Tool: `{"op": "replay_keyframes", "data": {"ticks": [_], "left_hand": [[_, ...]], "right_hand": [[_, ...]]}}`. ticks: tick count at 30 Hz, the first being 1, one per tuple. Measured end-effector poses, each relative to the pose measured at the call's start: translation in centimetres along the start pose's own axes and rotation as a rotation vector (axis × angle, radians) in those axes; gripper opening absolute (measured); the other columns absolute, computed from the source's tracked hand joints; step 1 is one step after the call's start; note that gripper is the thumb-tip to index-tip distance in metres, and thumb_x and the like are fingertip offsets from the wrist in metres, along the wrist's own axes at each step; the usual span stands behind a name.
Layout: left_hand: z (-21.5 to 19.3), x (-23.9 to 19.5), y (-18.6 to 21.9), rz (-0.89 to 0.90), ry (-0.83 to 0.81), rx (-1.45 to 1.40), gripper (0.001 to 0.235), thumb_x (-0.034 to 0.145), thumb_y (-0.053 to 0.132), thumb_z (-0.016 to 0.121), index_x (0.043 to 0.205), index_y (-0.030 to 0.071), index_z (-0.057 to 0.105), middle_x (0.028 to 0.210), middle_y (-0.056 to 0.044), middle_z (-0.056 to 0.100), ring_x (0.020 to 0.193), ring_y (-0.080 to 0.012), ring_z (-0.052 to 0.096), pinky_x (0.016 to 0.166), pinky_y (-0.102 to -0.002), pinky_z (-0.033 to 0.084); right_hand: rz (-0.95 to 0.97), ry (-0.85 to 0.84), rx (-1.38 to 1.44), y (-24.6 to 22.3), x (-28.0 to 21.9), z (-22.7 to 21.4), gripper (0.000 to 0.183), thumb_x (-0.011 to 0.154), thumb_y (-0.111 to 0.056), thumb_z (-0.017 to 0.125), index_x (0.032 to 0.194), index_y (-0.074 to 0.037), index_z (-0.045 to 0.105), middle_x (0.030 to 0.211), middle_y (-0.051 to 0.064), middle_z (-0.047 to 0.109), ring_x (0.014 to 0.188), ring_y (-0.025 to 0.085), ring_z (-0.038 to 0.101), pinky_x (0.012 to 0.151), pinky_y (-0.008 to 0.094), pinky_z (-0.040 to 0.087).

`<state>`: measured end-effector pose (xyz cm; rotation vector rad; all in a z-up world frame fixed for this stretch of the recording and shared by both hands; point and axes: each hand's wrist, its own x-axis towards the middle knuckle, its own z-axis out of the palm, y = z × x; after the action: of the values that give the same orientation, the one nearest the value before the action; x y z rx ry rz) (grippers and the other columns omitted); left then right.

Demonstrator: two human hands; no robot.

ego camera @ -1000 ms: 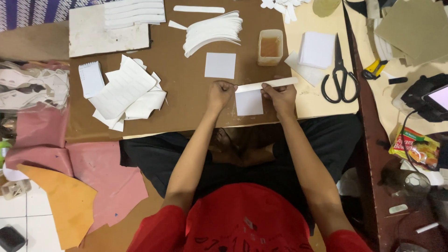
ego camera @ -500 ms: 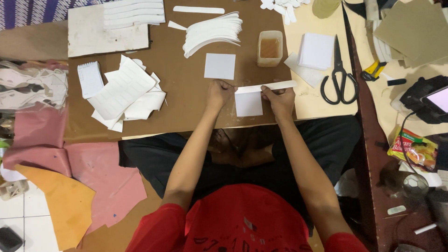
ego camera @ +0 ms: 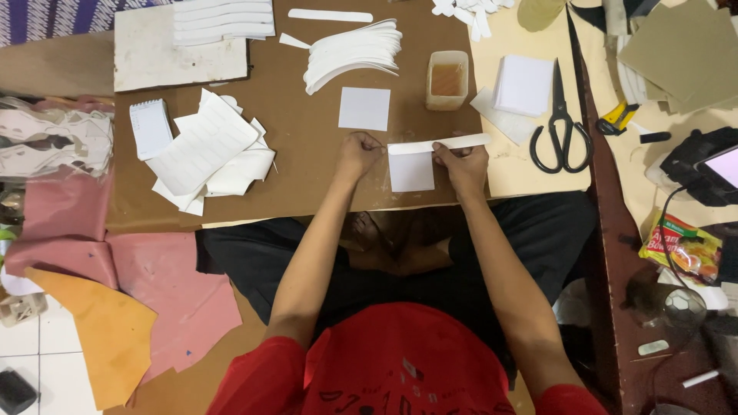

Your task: The person sits on the floor and glues small white paper strips onto square white paper sheets. They apply glue from a small container using a brush, place the strips, and press them down to adhere. The person repeats this process, stacking the finished pieces on the table.

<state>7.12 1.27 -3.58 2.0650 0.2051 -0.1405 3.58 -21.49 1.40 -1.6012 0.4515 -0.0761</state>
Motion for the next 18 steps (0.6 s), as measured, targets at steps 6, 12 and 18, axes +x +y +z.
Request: {"op": "replay_keyframes", "data": {"ticks": [6,12,18], "left_hand": [[-0.3,-0.2,0.7,-0.011,-0.001,0.003,0.006,0.079,0.007,0.077,0.083,0.003,0.077,0.08,-0.017,0.071,0.081,-0.0317,0.073,0.067,-0.039,0.058],[-0.4,-0.1,1.1,-0.013,0.008,0.02,0.008,0.08,0.007,0.076,0.083,0.0,0.076,0.079,-0.02,0.072,0.079,-0.0327,0.074,0.065,-0.038,0.059],[0.5,-0.1,1.0,0.009,0.071,0.085,0.012,0.074,0.01,0.082,0.078,0.002,0.074,0.074,-0.018,0.072,0.077,-0.0347,0.075,0.063,-0.038,0.059]], "right_hand": [[-0.006,0.014,-0.057,0.1,-0.4,0.2,0.044,0.082,-0.009,0.086,0.12,-0.005,0.065,0.081,0.008,0.073,0.069,0.014,0.076,0.071,0.024,0.063],[-0.026,0.014,-0.097,0.2,-0.2,0.1,0.042,0.082,-0.01,0.086,0.118,-0.006,0.065,0.081,0.007,0.073,0.071,0.015,0.076,0.073,0.026,0.062],[-0.044,0.025,-0.149,0.2,-0.4,0.1,0.041,0.083,-0.013,0.086,0.118,-0.007,0.065,0.08,0.003,0.072,0.07,0.014,0.075,0.076,0.028,0.059]]}}
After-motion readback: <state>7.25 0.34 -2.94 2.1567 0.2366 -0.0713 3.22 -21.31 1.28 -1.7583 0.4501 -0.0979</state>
